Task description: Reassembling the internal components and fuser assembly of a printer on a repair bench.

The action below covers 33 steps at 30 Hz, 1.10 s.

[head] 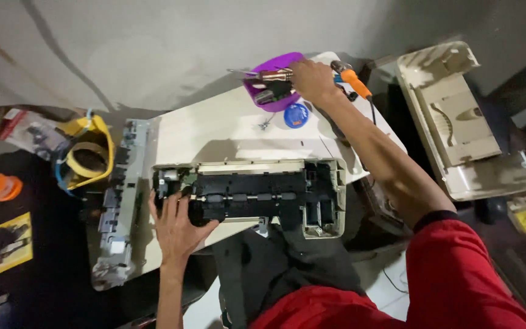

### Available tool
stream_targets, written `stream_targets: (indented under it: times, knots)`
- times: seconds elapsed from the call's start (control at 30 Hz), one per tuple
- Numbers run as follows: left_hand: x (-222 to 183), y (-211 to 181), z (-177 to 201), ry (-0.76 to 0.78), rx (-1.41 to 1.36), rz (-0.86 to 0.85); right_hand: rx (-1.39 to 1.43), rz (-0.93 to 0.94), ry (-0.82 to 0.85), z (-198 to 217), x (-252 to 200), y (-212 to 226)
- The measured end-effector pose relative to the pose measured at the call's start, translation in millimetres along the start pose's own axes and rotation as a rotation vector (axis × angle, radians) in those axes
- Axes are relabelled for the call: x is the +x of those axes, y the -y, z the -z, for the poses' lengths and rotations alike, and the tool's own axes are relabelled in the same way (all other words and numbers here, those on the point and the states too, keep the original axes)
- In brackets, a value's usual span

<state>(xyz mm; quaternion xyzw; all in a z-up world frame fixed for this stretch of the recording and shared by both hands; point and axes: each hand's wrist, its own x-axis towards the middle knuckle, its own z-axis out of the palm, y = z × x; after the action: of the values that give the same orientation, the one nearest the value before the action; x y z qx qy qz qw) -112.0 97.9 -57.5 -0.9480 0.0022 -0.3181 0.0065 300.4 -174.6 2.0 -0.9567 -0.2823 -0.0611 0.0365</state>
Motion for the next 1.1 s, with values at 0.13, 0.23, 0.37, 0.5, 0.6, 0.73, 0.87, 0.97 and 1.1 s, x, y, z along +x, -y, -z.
stream_targets:
  times: [0.13, 0.23, 0.37, 0.5, 0.6, 0.73, 0.87, 0.97, 1.1]
  knots:
    - [1, 0, 4, 0.018, 0.006, -0.004, 0.111, 0.023, -0.034, 43, -55, 29]
    - [-2, -1, -1, -0.003, 0.033, -0.004, 0.338, 0.189, -0.114, 90, -121, 56]
    - [3, -6, 9, -0.063, 0.011, -0.043, 0.440, 0.240, -0.213, 111, -186, 58]
    - [-2, -10, 7, -0.160, 0.011, -0.060, 0.529, 0.120, -0.149, 100, -215, 28]
    - [-16, -9, 0, -0.179, 0.028, -0.080, 0.463, 0.146, -0.100, 62, -219, 5]
    - [-14, -9, -1, -0.199, 0.039, -0.117, 0.406, -0.016, 0.101, 21, -211, -3]
    - [-9, -7, 0, -0.128, 0.006, -0.119, 0.215, -0.196, 0.305, -4, -201, 1]
    - [-3, -8, 1, -0.117, 0.011, -0.112, 0.293, -0.264, 0.289, -6, -186, -1]
    - [0, -9, 4, -0.100, -0.019, -0.092, 0.329, -0.128, 0.158, -11, -173, -3]
